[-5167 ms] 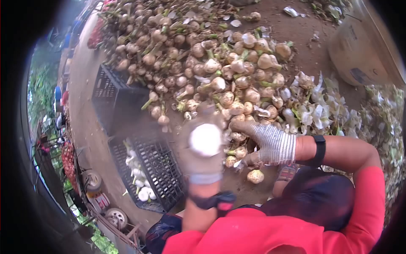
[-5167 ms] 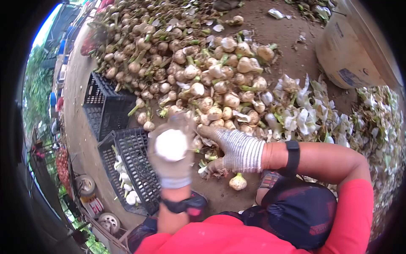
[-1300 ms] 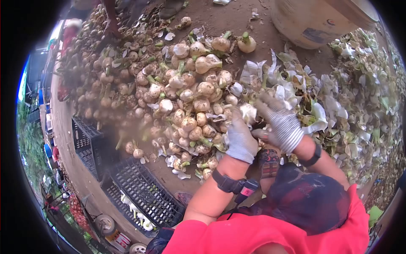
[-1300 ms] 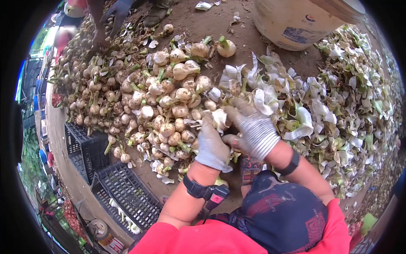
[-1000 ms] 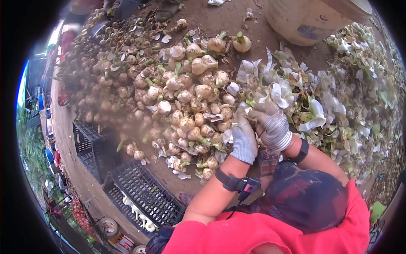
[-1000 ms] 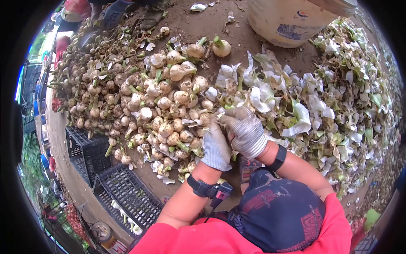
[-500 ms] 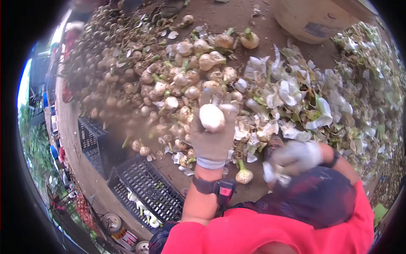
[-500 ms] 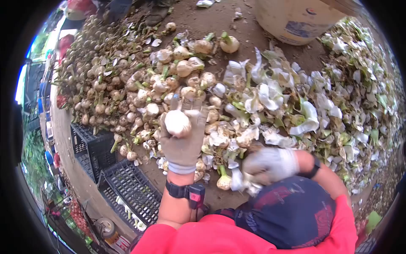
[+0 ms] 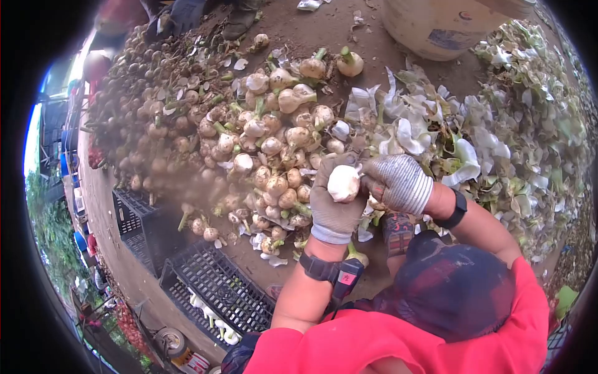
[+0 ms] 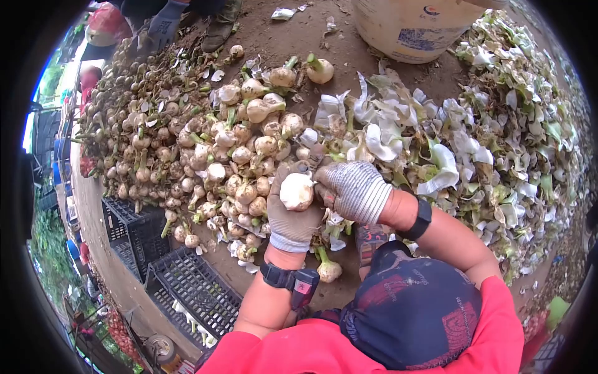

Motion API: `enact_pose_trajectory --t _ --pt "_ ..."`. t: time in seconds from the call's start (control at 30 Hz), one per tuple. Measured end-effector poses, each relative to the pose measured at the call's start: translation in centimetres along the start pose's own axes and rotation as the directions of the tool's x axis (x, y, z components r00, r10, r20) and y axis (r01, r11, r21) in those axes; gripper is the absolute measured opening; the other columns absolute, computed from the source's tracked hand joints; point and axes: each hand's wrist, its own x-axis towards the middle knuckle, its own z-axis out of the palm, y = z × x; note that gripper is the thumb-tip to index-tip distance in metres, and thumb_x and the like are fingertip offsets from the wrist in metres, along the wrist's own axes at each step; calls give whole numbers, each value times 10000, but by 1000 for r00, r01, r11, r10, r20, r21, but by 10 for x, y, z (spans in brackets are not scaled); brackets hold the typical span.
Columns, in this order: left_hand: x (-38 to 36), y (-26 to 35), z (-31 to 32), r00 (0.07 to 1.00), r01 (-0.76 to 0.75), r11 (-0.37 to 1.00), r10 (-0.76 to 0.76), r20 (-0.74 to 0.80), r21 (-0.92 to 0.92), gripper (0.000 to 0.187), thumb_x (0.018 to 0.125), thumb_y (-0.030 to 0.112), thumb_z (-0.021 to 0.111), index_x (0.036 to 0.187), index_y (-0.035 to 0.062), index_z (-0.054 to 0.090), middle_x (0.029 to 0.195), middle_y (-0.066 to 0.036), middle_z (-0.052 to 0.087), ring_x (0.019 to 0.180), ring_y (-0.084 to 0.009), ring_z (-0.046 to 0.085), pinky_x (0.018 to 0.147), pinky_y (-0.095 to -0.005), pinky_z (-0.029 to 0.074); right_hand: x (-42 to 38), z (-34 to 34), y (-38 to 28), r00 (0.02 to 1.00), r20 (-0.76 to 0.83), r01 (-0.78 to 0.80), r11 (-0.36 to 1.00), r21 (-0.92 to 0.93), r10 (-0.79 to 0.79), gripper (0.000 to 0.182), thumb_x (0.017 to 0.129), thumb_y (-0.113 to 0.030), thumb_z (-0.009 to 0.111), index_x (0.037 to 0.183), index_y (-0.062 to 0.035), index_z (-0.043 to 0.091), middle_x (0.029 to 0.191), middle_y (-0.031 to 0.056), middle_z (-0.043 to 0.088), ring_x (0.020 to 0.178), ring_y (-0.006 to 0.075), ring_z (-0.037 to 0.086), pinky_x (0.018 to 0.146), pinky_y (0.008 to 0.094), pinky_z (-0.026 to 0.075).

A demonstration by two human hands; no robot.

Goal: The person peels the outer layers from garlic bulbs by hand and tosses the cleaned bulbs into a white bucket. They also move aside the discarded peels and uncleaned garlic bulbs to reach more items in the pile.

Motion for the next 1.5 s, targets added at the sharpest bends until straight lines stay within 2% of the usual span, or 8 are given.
enact_pose_trajectory --t 0.17,0.27,0.33,0.53,0.67,0.77,1.13,1.5 --pt "12 2 -27 993 -87 996 87 -74 1 261 950 185 442 1108 -14 503 1156 -199 560 1113 -338 521 964 -467 437 -15 -20 -1 951 77 -54 86 995 -298 205 858 -193 595 861 12 586 666 29 565 531 114 529 451 255 403" --pt "20 2 -30 987 -94 983 72 -140 -158 289 947 215 449 1130 -5 491 1169 -200 551 1145 -362 496 1039 -508 362 -14 -57 -8 940 219 -340 709 618 260 197 859 -135 569 997 -1 609 816 137 636 683 266 630 585 360 499" --pt "19 0 -22 982 -71 971 28 -186 -228 300 943 236 456 1124 0 496 1143 -199 557 1121 -362 504 1039 -516 352 -3 -18 21 977 -112 -210 885 -416 180 309 832 -128 594 1124 -31 570 978 181 639 798 320 648 685 413 515" --pt "3 -18 -8 976 -168 842 215 -33 513 339 953 361 436 1105 72 527 983 -69 590 891 -218 592 723 -342 513 -1 3 -7 984 -180 -23 992 -121 1 386 782 -276 643 1068 -35 549 808 184 627 731 373 625 623 450 495" --pt "10 -32 -10 939 -111 981 155 -308 157 366 984 407 352 1077 107 539 873 -24 580 679 -140 548 560 -279 472 6 9 -9 988 -68 -148 981 -124 140 292 809 -257 611 950 -16 525 742 193 619 717 383 621 607 461 488" --pt "5 -40 -21 758 -182 -51 628 173 982 374 988 403 338 1116 98 512 865 -32 573 662 -140 535 582 -263 468 8 14 -6 977 5 -210 972 -108 211 263 815 -228 592 921 -2 512 727 209 613 708 396 617 608 472 485" --pt "10 -32 -16 959 -192 978 204 -197 82 337 1007 332 339 1149 63 485 1100 -102 571 1034 -217 554 937 -368 448 18 28 36 934 -64 -356 933 -56 352 214 782 -162 561 936 -41 647 817 209 646 758 391 630 684 453 517" --pt "19 -41 -34 908 -69 965 165 -385 252 443 986 438 331 1187 90 515 1037 -50 568 934 -169 561 819 -313 481 3 12 -4 966 -78 -253 961 -109 245 256 783 -267 621 920 -52 594 760 188 633 732 356 638 625 433 509"
